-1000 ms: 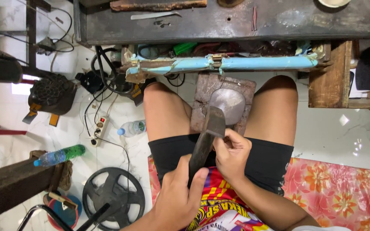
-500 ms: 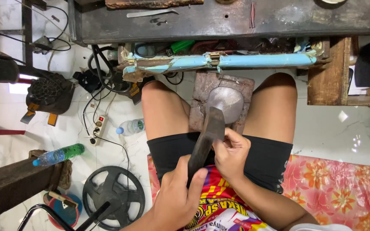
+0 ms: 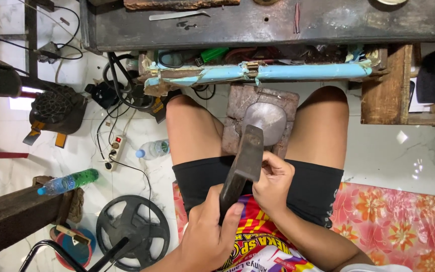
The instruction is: Hammering a small piece of metal on an anvil to shape it as part of a jewelry making process.
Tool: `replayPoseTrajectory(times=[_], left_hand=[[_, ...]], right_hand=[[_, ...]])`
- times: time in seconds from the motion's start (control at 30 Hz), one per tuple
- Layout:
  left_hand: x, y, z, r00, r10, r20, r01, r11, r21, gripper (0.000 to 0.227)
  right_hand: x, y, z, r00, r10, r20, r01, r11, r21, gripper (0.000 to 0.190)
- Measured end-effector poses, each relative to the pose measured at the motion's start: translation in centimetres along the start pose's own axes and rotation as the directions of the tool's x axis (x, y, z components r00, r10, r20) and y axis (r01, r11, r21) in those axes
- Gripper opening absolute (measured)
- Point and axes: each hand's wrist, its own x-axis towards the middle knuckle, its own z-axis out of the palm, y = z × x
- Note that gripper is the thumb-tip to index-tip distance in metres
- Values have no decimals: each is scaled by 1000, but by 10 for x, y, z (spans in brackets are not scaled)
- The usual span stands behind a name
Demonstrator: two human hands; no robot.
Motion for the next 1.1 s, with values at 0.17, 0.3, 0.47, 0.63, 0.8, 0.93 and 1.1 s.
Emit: replayPoseTrajectory(times=[0.17, 0.3, 0.47, 0.63, 0.8, 0.93, 1.1], left_hand=[[4, 1, -2, 1000, -8, 18, 9, 1000, -10, 38], [2, 0, -2, 999, -14, 38, 14, 1000, -1, 41], [2, 0, -1, 999, 22, 44, -21, 999, -30, 42], [8, 2, -4, 998, -22, 61, 24, 999, -30, 42], [6, 1, -4, 998, 62, 16, -61, 998, -29, 39], [5, -3, -5, 998, 48, 38, -47, 998, -38, 40], [13, -3, -10, 995, 57, 80, -51, 996, -76, 39]], right_hand=[[3, -7, 3, 1000, 17, -7, -17, 1000, -8, 28], [0, -10, 3, 999, 30, -15, -30, 1000, -8, 27], [-1, -6, 1, 999, 45, -20, -45, 998, -34, 30], [2, -14, 3, 999, 19, 33, -21, 999, 46, 30], [3, -12, 0, 999, 32, 40, -33, 999, 19, 25], [4, -13, 0, 999, 43, 28, -43, 999, 18, 22], [6, -7, -2, 997, 62, 35, -64, 997, 45, 21]])
